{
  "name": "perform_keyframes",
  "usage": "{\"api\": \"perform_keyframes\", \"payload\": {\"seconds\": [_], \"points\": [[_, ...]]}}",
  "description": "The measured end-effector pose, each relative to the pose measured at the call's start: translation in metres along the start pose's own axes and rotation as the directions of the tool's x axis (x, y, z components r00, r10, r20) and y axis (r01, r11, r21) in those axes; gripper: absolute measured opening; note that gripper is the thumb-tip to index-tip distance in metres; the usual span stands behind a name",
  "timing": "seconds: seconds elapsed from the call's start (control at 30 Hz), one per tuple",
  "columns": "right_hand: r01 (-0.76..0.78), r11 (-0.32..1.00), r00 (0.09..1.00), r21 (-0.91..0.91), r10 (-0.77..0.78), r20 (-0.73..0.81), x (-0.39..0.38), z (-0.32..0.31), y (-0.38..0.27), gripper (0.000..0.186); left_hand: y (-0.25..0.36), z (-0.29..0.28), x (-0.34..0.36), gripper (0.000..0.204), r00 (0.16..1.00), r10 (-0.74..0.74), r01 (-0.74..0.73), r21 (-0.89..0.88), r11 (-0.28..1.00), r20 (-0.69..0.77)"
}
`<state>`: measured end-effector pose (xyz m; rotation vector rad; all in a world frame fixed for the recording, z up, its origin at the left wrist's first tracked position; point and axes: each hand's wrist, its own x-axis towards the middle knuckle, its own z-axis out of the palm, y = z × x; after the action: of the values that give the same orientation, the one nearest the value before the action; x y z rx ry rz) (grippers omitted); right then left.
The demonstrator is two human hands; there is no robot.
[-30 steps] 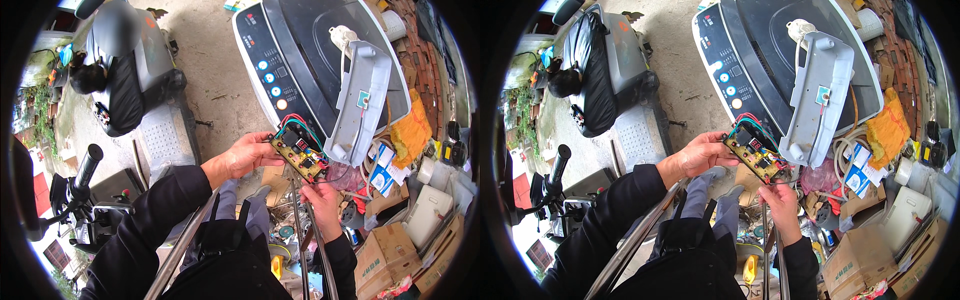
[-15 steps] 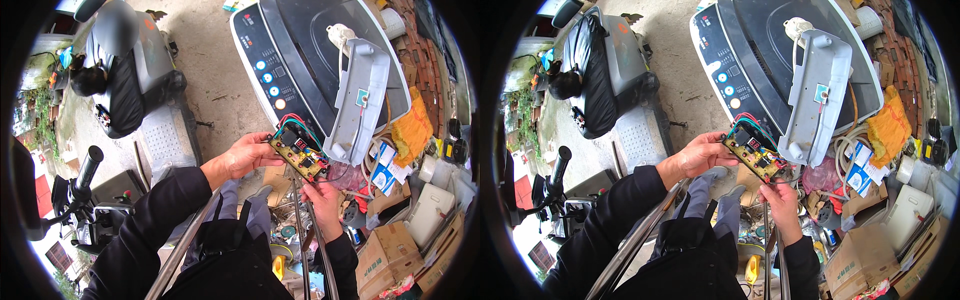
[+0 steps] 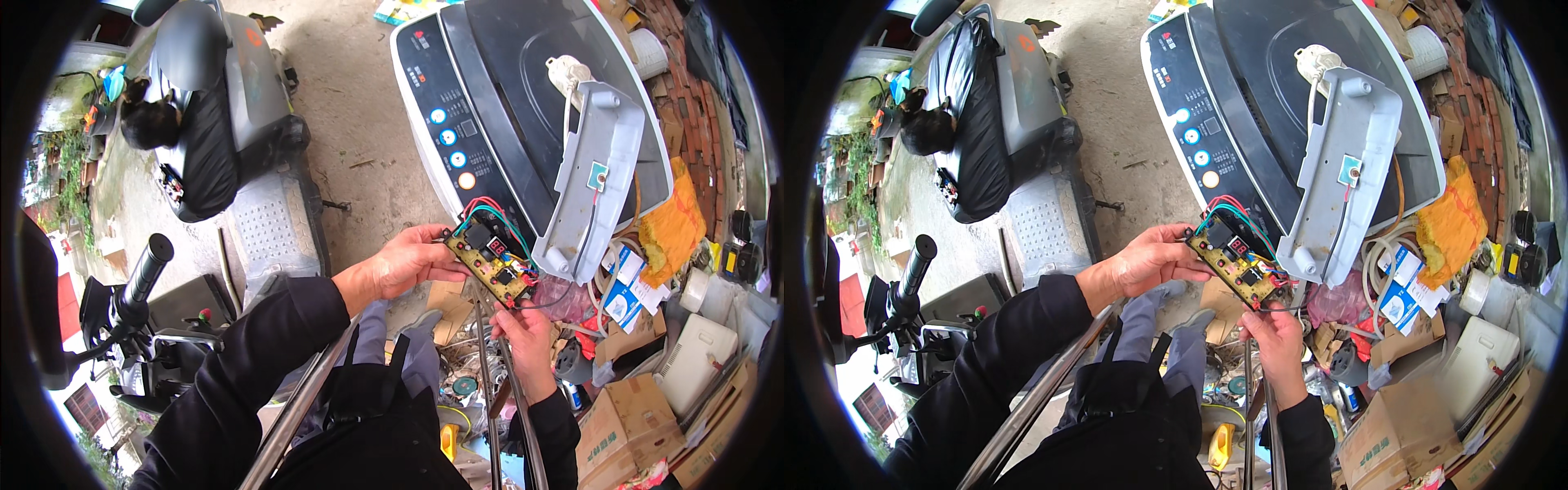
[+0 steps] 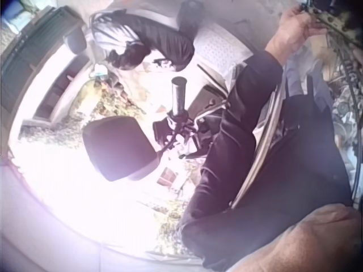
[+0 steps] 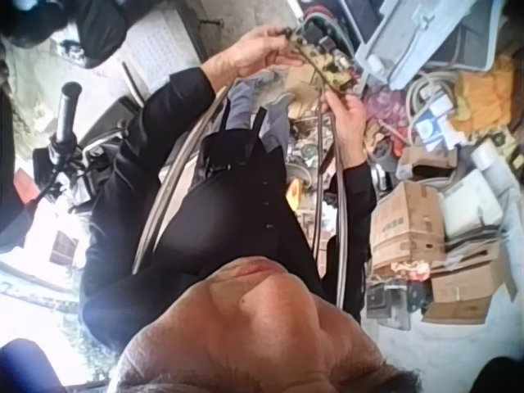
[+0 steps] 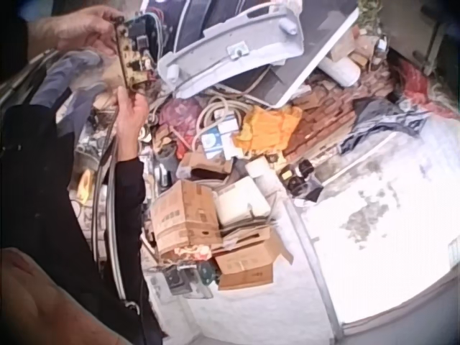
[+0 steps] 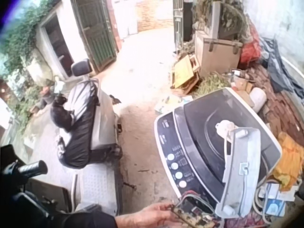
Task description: The person removes the control panel cover from a top-loading washing machine, retrieves a power strip, and connects the machine's wiring to a circuit board. They then use a screwdriver to adjust components inside the machine's drum area.
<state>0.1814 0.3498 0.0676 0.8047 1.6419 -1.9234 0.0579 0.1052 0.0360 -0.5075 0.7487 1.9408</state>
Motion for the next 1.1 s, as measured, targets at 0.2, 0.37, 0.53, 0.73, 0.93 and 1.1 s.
{"api": "perform_keyframes", "payload": {"seconds": [0.2,0.37,0.53,0.73,0.93,1.1], "points": [[-0.002,0.998,1.0,0.065,0.002,0.008,0.001,0.001,-0.003,0.024,0.0,0.001,-0.002,0.035,1.0,0.011,-0.011,0.019,1.0,0.0],[0.002,0.999,1.0,0.042,-0.003,0.015,0.001,0.0,-0.002,0.024,0.001,0.002,-0.002,0.035,1.0,0.006,-0.005,0.025,1.0,-0.006],[0.002,0.999,1.0,0.044,-0.002,0.014,0.001,0.0,-0.004,0.023,0.002,0.002,-0.002,0.036,1.0,-0.004,0.004,0.023,1.0,-0.01],[0.001,0.998,1.0,0.066,-0.002,0.017,0.001,-0.001,-0.004,0.023,0.002,0.0,-0.002,0.037,1.0,-0.011,0.011,0.012,1.0,-0.002],[0.012,0.993,1.0,0.116,-0.013,0.01,0.0,0.003,-0.01,0.026,0.001,0.0,-0.001,0.038,1.0,-0.013,0.012,0.058,0.998,0.007],[0.004,0.992,1.0,0.129,-0.007,0.026,0.0,0.002,-0.012,0.032,0.002,-0.001,-0.002,0.041,1.0,-0.019,0.019,0.07,0.997,0.002]]}}
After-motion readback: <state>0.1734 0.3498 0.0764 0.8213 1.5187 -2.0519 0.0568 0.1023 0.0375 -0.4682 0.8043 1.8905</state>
